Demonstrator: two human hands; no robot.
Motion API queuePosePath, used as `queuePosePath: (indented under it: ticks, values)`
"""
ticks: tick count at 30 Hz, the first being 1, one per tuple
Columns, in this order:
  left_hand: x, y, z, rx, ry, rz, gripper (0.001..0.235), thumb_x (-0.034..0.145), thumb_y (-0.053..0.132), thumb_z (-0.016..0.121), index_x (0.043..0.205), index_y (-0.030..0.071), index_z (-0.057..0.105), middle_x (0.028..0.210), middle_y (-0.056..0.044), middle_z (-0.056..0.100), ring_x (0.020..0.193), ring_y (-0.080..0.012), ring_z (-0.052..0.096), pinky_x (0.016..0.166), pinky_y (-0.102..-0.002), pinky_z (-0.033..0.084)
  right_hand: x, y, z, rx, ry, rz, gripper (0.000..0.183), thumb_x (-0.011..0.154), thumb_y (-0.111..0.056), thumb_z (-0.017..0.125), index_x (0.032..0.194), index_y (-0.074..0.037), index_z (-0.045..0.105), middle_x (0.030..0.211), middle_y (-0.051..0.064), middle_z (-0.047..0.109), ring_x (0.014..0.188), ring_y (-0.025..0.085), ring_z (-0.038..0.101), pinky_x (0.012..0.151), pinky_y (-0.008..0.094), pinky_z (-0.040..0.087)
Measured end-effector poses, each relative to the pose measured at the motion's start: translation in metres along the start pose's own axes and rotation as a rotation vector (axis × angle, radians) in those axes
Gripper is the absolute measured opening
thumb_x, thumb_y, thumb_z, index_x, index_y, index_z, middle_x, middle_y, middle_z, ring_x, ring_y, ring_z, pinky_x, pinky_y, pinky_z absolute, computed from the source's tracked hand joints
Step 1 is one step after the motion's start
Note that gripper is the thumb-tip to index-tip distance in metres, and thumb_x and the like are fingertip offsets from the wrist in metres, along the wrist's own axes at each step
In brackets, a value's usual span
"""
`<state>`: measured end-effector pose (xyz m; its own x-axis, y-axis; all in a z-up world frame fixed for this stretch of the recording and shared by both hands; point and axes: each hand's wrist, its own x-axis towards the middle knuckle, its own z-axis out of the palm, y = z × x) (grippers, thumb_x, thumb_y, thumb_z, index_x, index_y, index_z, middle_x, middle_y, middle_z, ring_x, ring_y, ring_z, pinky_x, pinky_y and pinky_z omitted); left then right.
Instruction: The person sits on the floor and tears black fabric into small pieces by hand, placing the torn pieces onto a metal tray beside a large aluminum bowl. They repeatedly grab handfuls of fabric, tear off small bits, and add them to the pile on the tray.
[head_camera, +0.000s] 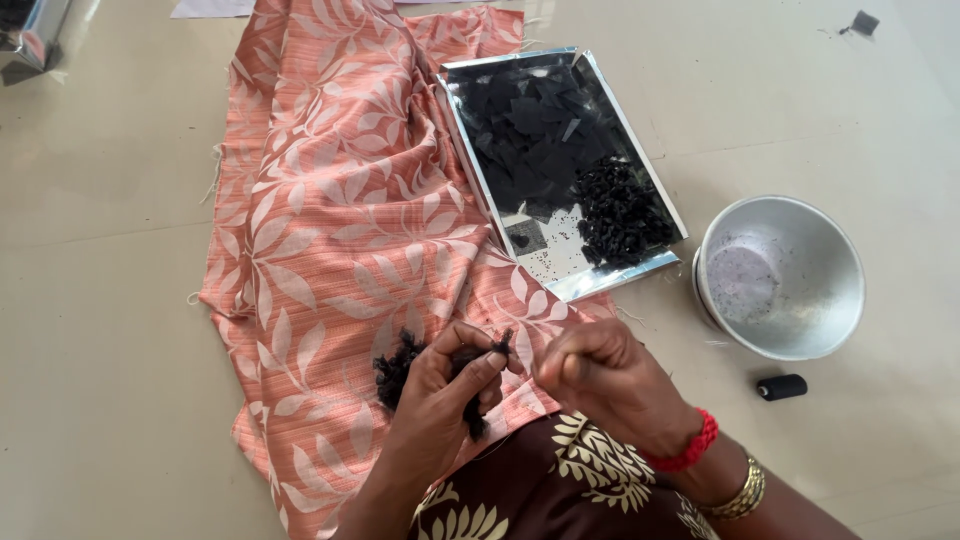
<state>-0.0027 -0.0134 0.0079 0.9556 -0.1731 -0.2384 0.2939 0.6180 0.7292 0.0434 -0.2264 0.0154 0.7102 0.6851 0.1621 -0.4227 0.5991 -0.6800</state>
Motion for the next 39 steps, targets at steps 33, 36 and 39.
queuePosePath:
  ticks: [33, 36, 39]
  values:
    - [0.002, -0.001, -0.006, -0.179, 0.031, 0.044, 0.012, 0.099, 0.01, 0.064, 0.104, -0.001, 0.067, 0.099, -0.018, 0.075, 0.055, -0.0085, 0.051, 0.049, -0.022, 0.04, -0.005, -0.072, -0.052, -2.136, 0.38, -0.179, 0.026, 0.071, 0.016, 0.062, 0.077, -0.006, 0.076, 0.101, 0.006, 0.079, 0.097, 0.025, 0.071, 0.087, 0.041, 0.055]
    - [0.0, 0.006, -0.004, -0.113, 0.021, 0.025, 0.012, 0.1, 0.01, 0.065, 0.103, -0.001, 0.065, 0.098, -0.018, 0.077, 0.055, -0.008, 0.051, 0.049, -0.022, 0.042, 0.007, -0.046, -0.05, -1.503, 0.101, 0.19, 0.044, 0.087, -0.005, 0.066, 0.13, -0.013, 0.067, 0.107, 0.009, 0.075, 0.079, 0.014, 0.074, 0.073, 0.026, 0.062]
    - [-0.002, 0.013, 0.002, -0.054, 0.064, -0.018, 0.015, 0.098, 0.01, 0.064, 0.104, -0.002, 0.068, 0.093, -0.016, 0.077, 0.052, -0.0066, 0.049, 0.043, -0.021, 0.04, 0.03, -0.031, 0.023, -1.072, 0.044, 0.326, 0.054, 0.094, -0.01, 0.065, 0.147, -0.014, 0.057, 0.098, 0.007, 0.074, 0.076, 0.011, 0.072, 0.07, 0.026, 0.06]
